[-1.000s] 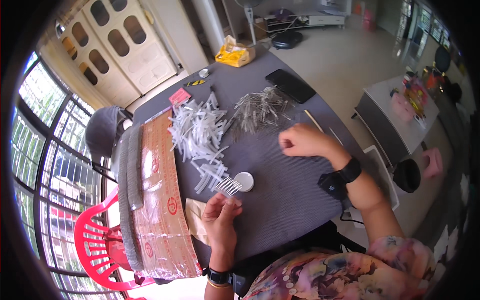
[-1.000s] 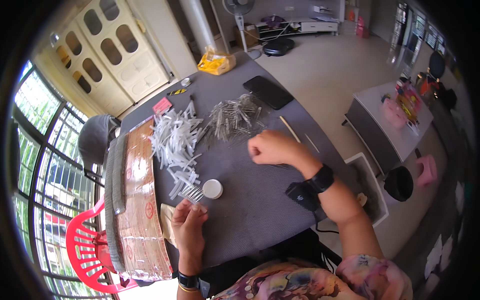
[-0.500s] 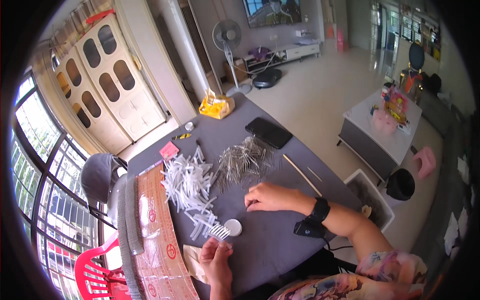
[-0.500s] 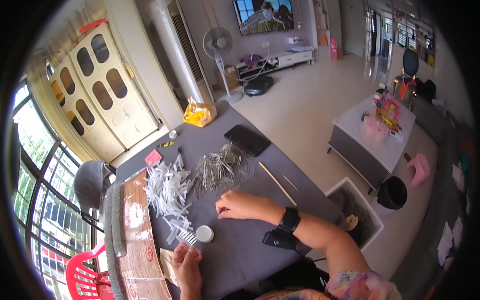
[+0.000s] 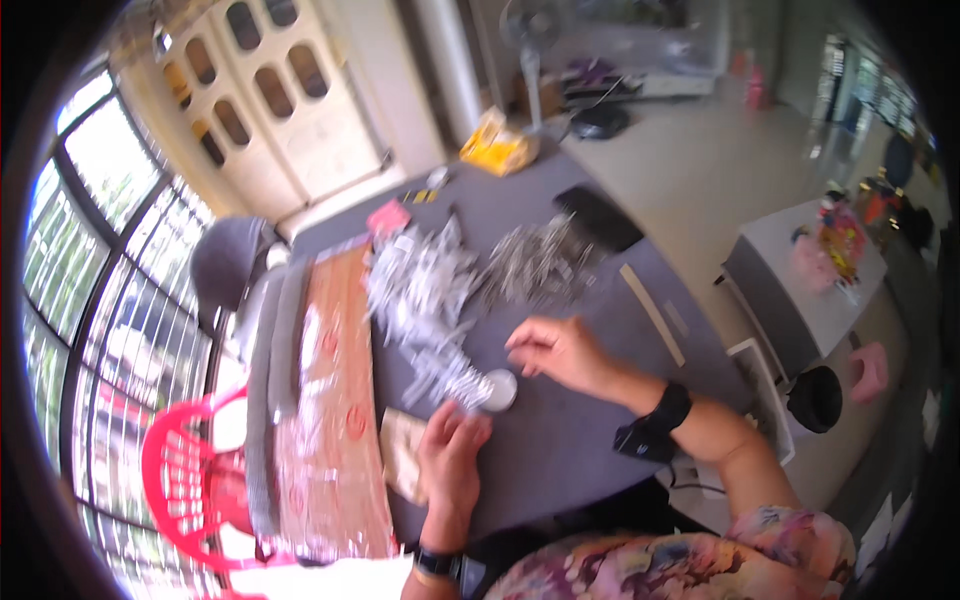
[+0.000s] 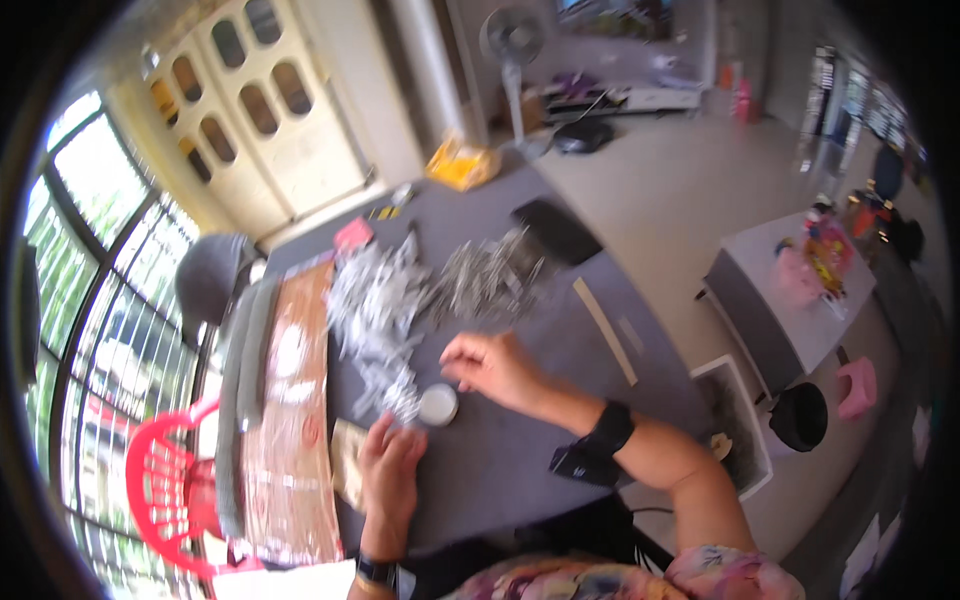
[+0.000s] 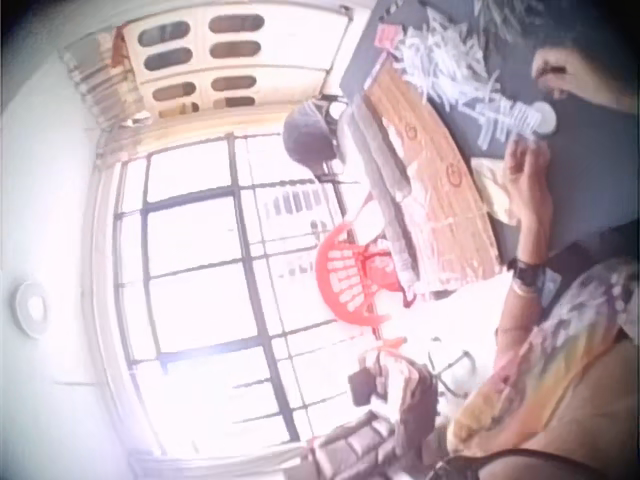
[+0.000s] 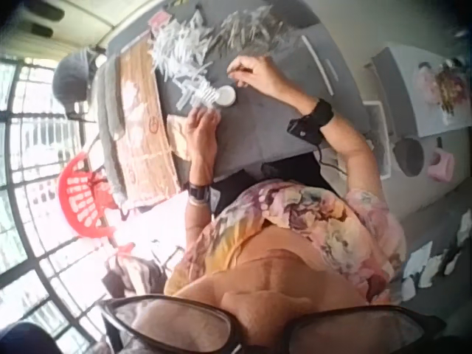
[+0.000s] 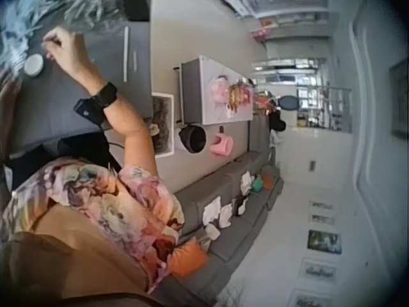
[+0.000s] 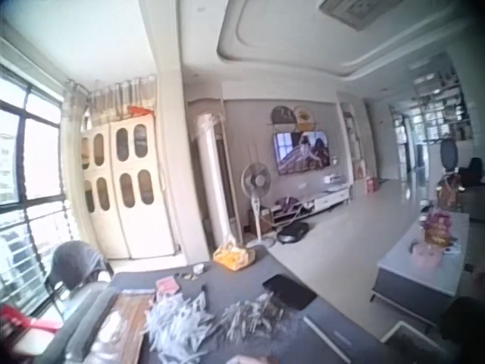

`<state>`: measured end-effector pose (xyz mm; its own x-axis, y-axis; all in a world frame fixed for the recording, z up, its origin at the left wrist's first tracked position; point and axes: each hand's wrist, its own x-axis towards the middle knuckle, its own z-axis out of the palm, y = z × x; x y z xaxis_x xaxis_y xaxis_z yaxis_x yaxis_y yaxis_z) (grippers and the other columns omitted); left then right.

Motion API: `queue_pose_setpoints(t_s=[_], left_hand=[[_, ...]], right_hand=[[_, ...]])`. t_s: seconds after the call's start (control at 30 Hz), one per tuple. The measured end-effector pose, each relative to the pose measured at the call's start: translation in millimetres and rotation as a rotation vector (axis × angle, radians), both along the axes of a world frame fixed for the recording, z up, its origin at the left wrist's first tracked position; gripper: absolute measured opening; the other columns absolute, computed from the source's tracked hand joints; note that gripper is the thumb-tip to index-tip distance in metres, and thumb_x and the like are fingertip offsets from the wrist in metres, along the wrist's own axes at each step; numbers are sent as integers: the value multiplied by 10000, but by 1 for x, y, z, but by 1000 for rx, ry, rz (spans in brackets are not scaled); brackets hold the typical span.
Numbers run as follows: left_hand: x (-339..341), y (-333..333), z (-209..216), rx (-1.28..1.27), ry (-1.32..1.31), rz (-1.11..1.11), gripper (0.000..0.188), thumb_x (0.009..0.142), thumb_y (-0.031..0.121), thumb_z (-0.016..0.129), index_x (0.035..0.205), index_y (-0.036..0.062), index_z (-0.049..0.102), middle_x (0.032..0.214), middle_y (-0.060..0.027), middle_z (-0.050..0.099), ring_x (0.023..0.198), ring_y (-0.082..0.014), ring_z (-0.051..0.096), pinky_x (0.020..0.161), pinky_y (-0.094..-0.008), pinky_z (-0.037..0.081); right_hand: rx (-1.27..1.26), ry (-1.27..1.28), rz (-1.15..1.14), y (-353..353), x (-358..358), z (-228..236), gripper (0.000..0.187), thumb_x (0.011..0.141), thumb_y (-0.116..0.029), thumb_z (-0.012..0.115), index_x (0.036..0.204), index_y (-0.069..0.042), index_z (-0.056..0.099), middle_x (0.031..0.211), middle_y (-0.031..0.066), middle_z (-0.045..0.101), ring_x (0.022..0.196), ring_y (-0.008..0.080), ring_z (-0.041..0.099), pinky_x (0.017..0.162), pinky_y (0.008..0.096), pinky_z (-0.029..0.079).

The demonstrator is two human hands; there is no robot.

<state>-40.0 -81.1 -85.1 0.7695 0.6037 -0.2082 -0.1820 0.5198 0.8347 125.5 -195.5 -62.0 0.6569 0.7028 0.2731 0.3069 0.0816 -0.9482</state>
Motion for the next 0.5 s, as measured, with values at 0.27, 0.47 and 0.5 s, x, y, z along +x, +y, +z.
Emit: queue_pose_setpoints(t_s=[0.27, 0.47, 0.5], left_hand=[[0, 4, 6, -52, -48, -54, 310, 819, 17, 554, 1118, 19, 469, 906, -99, 604, 777, -186, 618, 681, -259, 522], [-3, 5, 5, -83, -43, -75, 246, 818, 27, 566, 1057, 28, 507, 880, -85, 614, 749, -179, 627, 662, -249, 531], [-2, 5, 5, -77, -56, -81, 241, 819, 26, 564, 1054, 28, 509, 882, -85, 614, 756, -178, 625, 665, -247, 529]], right_hand=[[12, -517, -1, 8, -12, 2, 103, 718, -85, 669, 730, -26, 585, 714, 51, 585, 675, 163, 558, 607, 288, 440], [-66, -682, 21, 11, -14, -6, 124, 673, -100, 688, 696, -45, 579, 747, 48, 549, 732, 222, 505, 670, 331, 408], [-67, -681, 21, 10, -14, -6, 124, 673, -100, 688, 696, -45, 579, 747, 48, 549, 732, 222, 505, 670, 331, 408]])
